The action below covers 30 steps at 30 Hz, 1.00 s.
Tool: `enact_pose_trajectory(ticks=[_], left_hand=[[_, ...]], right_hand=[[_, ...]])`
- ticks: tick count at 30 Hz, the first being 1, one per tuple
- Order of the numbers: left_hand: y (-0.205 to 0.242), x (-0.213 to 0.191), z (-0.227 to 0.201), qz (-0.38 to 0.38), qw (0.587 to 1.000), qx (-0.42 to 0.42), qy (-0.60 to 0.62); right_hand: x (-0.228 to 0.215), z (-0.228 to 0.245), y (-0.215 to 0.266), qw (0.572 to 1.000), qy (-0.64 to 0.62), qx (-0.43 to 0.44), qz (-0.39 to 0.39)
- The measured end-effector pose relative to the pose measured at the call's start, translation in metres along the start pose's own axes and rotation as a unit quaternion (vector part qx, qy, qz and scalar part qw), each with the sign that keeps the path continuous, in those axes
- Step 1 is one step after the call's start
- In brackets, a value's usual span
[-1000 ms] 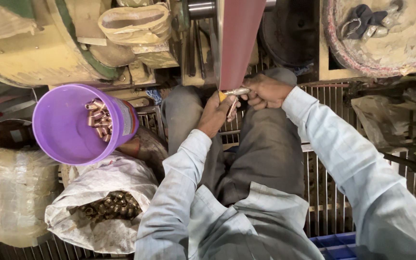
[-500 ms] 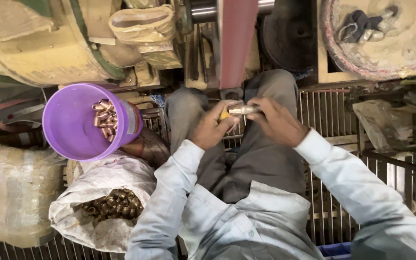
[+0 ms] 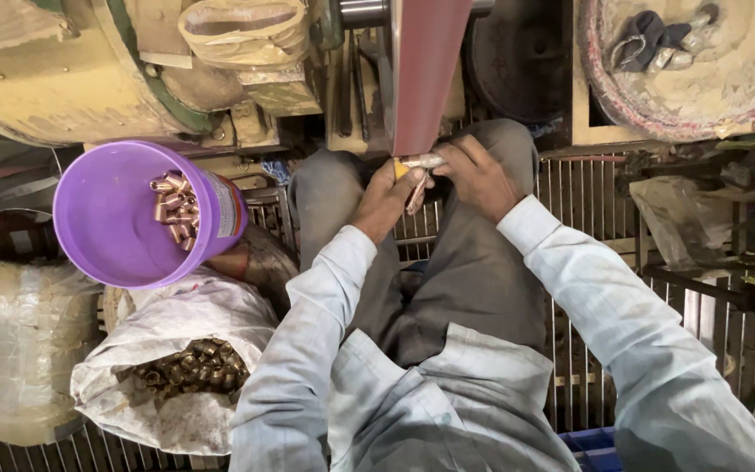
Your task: The person sits on a metal grate floor and repeatedly picks up small brass-colored metal parts from a white sack. They hold each part against a vertical belt sander to smooth its surface, then place the finished part into a purple bucket. The process is repeated continuously throughout the clip.
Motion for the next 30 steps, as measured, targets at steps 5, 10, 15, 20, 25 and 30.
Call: enact_pose_trajectory(ticks=[5, 10, 15, 20, 25, 30], left_hand=[[-0.007, -0.002, 0.01, -0.012, 1.0, -0.002, 0.002], [-0.009, -0.004, 0.014, -0.018, 1.0, -0.013, 0.006], [-0.01, -0.006, 0.015, -0.025, 1.0, -0.012, -0.002], [-0.009, -0.005, 0.013, -0.028, 1.0, -0.013, 0.002], [-0.008, -0.004, 0.01, -0.031, 0.999, -0.021, -0.012], [-0.007, -0.004, 0.009, -0.028, 0.999, -0.017, -0.011]], right_hand=[[0.007, -0.009, 0.002, 0.999, 0.026, 0.019, 0.043], [0.01, -0.012, -0.004, 0.998, 0.02, -0.008, 0.058], [0.011, -0.021, -0.007, 0.996, -0.042, 0.033, 0.074], [0.016, -0.034, -0.008, 0.985, -0.068, 0.1, 0.126], [0.028, -0.05, -0.004, 0.959, -0.071, 0.191, 0.197], [0.033, -0.056, -0.007, 0.937, -0.155, 0.233, 0.209]])
Point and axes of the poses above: each hand's wrist, its own y-axis away from the middle knuckle, its own x-axis out of the palm, z = x × y, the point moved 8 cm from there along -y, towards the middle knuckle, and after that the axes turned 4 degrees about -z, right-handed, at the moved point
